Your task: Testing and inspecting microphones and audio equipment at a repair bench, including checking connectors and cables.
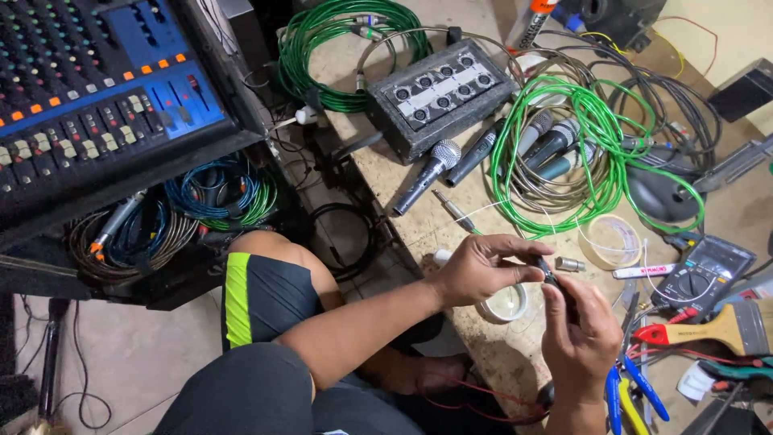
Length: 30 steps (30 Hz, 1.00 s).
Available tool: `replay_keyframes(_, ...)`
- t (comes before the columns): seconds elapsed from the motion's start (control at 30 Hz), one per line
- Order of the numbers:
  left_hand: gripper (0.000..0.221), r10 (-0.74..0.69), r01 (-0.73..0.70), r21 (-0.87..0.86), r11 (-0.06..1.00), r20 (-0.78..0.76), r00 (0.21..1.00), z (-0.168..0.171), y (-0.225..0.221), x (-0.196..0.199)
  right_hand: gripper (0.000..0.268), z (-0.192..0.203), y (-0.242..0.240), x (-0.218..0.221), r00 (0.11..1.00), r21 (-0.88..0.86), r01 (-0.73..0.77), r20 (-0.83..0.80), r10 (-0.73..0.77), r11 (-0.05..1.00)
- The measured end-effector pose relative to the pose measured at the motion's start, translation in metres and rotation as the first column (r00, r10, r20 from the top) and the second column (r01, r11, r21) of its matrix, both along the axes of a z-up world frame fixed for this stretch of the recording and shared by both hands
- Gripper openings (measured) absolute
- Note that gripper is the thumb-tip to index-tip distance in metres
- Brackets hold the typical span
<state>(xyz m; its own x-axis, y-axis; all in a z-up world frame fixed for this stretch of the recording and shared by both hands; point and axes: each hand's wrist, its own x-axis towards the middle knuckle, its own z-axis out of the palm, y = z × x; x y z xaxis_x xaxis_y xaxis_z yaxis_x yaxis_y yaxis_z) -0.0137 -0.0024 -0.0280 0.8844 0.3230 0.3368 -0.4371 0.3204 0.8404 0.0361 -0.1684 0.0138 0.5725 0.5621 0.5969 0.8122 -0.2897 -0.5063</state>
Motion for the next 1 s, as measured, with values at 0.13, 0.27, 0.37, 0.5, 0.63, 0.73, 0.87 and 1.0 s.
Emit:
replay_keyframes(0.13,0.037,0.117,-0.118,0.044,0.992,0.019,0.993,0.017,-0.007,-0.008,0.023,-0.008,-0.001,0.000,0.996,0.010,0.038,0.075,-0.038,0.999)
replay_keyframes(0.27,0.035,0.112,-0.117,0.120,0.986,0.045,0.993,0.022,-0.005,-0.013,0.022,-0.010,-0.001,-0.001,0.995,0.028,0.042,0.086,-0.045,0.999)
replay_keyframes(0.37,0.034,0.139,-0.150,0.167,0.975,0.072,0.988,0.020,-0.005,-0.013,0.021,-0.012,-0.001,-0.001,0.994,0.037,0.041,0.105,-0.045,0.998)
replay_keyframes(0.5,0.034,0.170,-0.182,0.139,0.973,0.098,0.981,0.010,-0.010,-0.008,0.023,-0.018,-0.002,0.003,0.989,0.041,0.032,0.144,-0.038,0.999)
replay_keyframes(0.63,0.036,0.188,-0.217,0.200,0.956,0.154,0.970,0.004,-0.010,0.003,0.020,-0.006,0.003,0.004,0.984,0.037,0.058,0.166,-0.064,0.998)
replay_keyframes(0.73,0.035,0.223,-0.270,0.229,0.935,0.211,0.952,0.007,-0.021,0.017,0.021,0.002,-0.001,0.009,0.987,0.059,0.069,0.139,-0.076,0.996)
replay_keyframes(0.87,0.033,0.117,-0.119,-0.001,0.993,0.180,0.977,0.028,-0.028,0.027,0.023,0.004,-0.012,0.023,0.996,0.254,0.007,0.089,-0.031,0.967)
replay_keyframes(1.0,0.037,0.112,-0.119,0.025,0.993,0.184,0.976,0.027,-0.033,0.034,0.022,0.007,-0.019,0.029,0.999,0.296,-0.022,0.050,0.007,0.955)
